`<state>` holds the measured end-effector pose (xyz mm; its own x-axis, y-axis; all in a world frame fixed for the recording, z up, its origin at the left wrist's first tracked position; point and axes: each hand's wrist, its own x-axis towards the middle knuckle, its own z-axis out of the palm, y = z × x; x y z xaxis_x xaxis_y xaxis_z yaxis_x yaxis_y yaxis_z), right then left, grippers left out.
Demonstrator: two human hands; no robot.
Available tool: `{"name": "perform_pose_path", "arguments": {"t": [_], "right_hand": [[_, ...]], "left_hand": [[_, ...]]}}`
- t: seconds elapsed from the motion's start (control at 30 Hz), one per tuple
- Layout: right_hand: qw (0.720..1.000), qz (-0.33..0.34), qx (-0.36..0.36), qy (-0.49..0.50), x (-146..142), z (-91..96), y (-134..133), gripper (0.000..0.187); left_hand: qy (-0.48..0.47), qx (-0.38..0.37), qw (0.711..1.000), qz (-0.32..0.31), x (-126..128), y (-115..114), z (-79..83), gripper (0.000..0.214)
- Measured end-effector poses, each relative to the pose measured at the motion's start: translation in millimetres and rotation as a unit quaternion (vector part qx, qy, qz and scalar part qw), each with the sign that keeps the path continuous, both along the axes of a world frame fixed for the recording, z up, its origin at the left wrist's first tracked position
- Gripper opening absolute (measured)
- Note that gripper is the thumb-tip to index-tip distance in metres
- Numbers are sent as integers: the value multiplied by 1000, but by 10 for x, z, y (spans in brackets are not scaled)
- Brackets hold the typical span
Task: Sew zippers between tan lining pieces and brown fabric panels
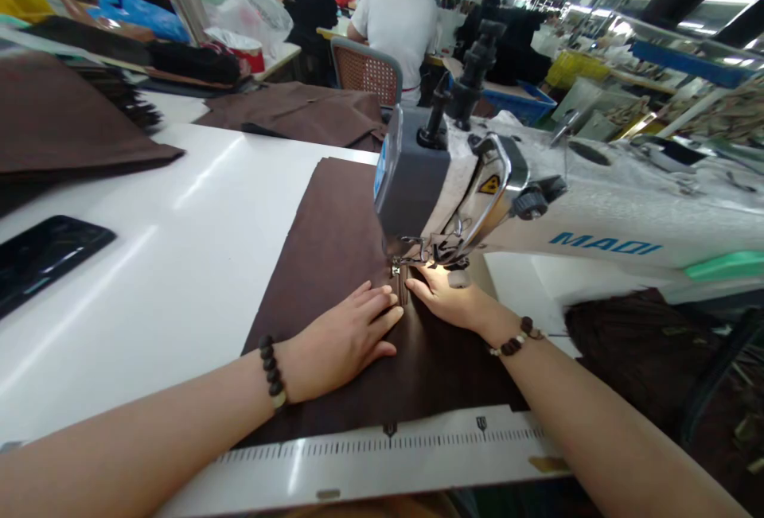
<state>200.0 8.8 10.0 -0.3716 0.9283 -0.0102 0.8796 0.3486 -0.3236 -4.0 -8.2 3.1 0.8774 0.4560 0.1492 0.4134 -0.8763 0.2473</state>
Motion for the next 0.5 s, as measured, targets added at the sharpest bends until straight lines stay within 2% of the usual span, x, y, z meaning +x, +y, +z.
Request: {"name": "perform_pose_path", "arguments": {"t": [0.27,0.5], "right_hand": [[1000,3,21,-5,11,-17,-46,23],[1000,7,-1,-26,2,5,13,23]], "left_hand": [[11,39,999,28,11,-110,-68,37],[7,36,999,26,25,-53,-61,38]]}}
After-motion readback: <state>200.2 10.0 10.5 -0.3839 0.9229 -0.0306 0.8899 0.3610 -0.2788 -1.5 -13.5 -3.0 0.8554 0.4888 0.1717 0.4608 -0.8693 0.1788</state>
